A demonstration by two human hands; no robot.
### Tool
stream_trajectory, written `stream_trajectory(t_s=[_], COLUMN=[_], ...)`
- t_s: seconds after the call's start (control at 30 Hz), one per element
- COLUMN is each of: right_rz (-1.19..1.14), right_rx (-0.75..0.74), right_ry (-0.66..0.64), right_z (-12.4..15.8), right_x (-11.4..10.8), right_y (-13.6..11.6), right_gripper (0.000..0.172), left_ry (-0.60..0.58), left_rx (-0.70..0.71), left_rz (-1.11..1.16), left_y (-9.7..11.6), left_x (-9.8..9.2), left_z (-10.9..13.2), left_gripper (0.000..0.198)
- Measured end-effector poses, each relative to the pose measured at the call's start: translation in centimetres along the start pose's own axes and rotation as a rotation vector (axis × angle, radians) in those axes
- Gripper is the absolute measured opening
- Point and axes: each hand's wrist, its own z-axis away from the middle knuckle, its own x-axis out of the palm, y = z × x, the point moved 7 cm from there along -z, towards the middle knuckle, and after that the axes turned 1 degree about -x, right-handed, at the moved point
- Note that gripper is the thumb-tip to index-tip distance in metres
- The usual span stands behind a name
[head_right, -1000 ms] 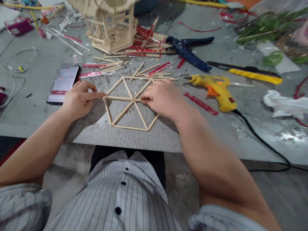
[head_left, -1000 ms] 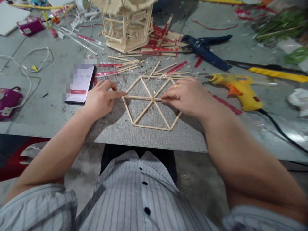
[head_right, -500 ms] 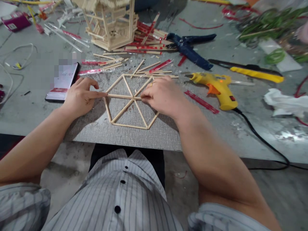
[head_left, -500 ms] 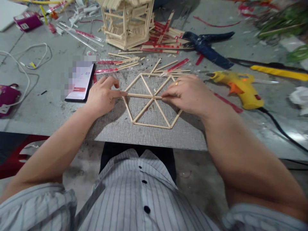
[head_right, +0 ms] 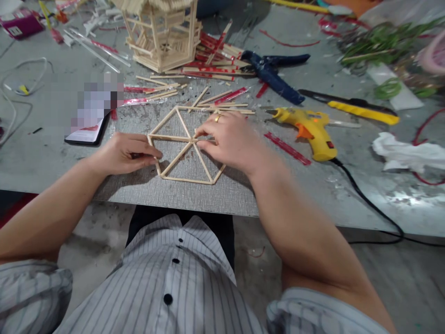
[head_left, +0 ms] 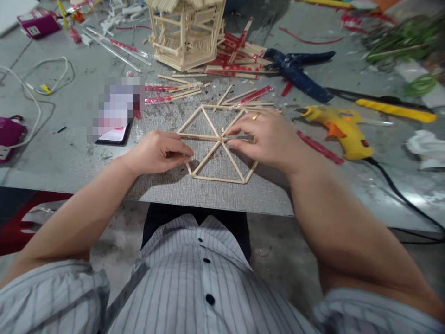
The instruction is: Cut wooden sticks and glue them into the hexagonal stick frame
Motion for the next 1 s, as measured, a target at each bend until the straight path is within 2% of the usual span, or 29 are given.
stream_trajectory(t_s=[0.17, 0.33, 0.43, 0.6, 0.87, 1.0], right_rz=[-0.047, -0.037, -0.016, 0.000, 0.004, -0.006], right_rx=[-0.073, 0.035, 0.104, 0.179, 0.189, 0.201], right_ry=[-0.077, -0.033, -0.070, -0.140, -0.207, -0.223], right_z=[-0.4, -0.5, -0.5, -0.6, -0.9, -1.0], right_x=[-0.1, 0.2, 0.6, 0.6, 0.8, 0.8], right_y=[-2.3, -0.5, 0.5, 0.6, 0.6, 0.7], right_gripper=[0.024, 0.023, 0.022, 0.019, 0.020, 0.022], left_ry=[-0.067, -0.091, -0.063, -0.067, -0.109, 0.020], left_rx=[-0.021, 0.010, 0.068, 0.072, 0.042, -0.020], left_rz=[0.001, 0.041, 0.064, 0.074, 0.040, -0.041], left_y=[0.0, -0.4, -0.5, -0.6, -0.4, 0.9], left_x=[0.4, 0.7, 0.6, 0.7, 0.4, -0.8], left_z=[0.1, 0.1, 0.0, -0.1, -0.1, -0.9], left_gripper=[0.025, 0.025, 0.030, 0.030, 0.028, 0.036])
